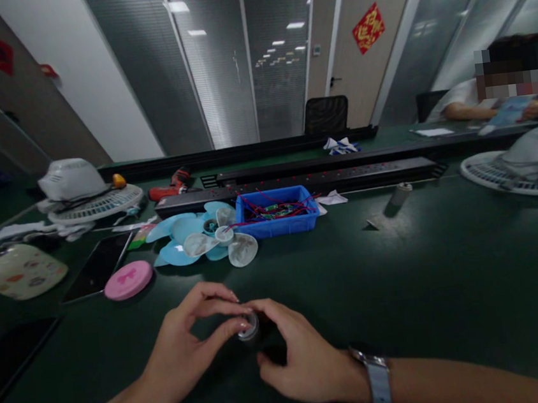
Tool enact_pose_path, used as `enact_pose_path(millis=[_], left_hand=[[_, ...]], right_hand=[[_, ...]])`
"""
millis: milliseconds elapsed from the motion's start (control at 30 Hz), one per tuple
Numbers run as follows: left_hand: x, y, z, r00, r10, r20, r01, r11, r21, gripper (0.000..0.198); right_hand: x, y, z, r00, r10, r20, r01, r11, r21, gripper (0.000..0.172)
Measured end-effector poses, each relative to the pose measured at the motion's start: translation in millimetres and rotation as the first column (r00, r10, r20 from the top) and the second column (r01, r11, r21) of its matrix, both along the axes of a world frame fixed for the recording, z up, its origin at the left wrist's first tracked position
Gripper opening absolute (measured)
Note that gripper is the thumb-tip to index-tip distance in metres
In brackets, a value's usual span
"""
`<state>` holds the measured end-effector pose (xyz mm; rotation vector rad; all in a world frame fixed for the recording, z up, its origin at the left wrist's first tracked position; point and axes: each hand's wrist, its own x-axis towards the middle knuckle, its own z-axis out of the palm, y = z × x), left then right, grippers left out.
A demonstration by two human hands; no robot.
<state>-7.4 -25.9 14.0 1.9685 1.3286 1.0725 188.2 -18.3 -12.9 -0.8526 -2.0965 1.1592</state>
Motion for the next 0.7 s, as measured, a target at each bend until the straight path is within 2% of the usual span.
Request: enact_pose_path(millis=[100, 233, 400, 500, 633, 700], left_hand=[[-3, -2, -4.1, 0.999, -0.020, -0.026, 0.021, 0.999, 0.032, 0.014], [-4, -3, -2.0, 0.997, -0.072, -0.037, 0.074, 0.997, 0.038, 0.017], [-7, 1, 4.3, 0.989, -0.145, 0.026, 0.147, 0.987, -0.072, 0.031], [-8, 4, 6.1, 0.989, -0.127, 0.079, 0.137, 0.982, -0.131, 0.038], [-8, 4, 7.1, 0.995, -0.068, 0.069, 0.076, 0.990, -0.119, 0.017], [-7, 4, 7.6, 0.996, -0.067, 0.064, 0.074, 0.990, -0.117, 0.012]], right_hand=[[0, 0, 1.4, 1.000, 0.004, -0.003, -0.004, 1.000, -0.003, 0.058], [0, 1, 1.5, 1.000, 0.001, 0.010, -0.001, 1.000, 0.000, 0.058], [0, 1, -1.4, 1.000, -0.009, 0.027, 0.008, 1.000, 0.017, 0.062], [0, 0, -0.4, 1.000, -0.006, 0.016, 0.006, 1.000, 0.031, 0.062], [0, 0, 3.4, 1.000, 0.008, -0.004, -0.008, 0.999, 0.033, 0.065], [0, 0, 4.2, 1.000, 0.006, -0.006, -0.006, 0.999, 0.036, 0.065]])
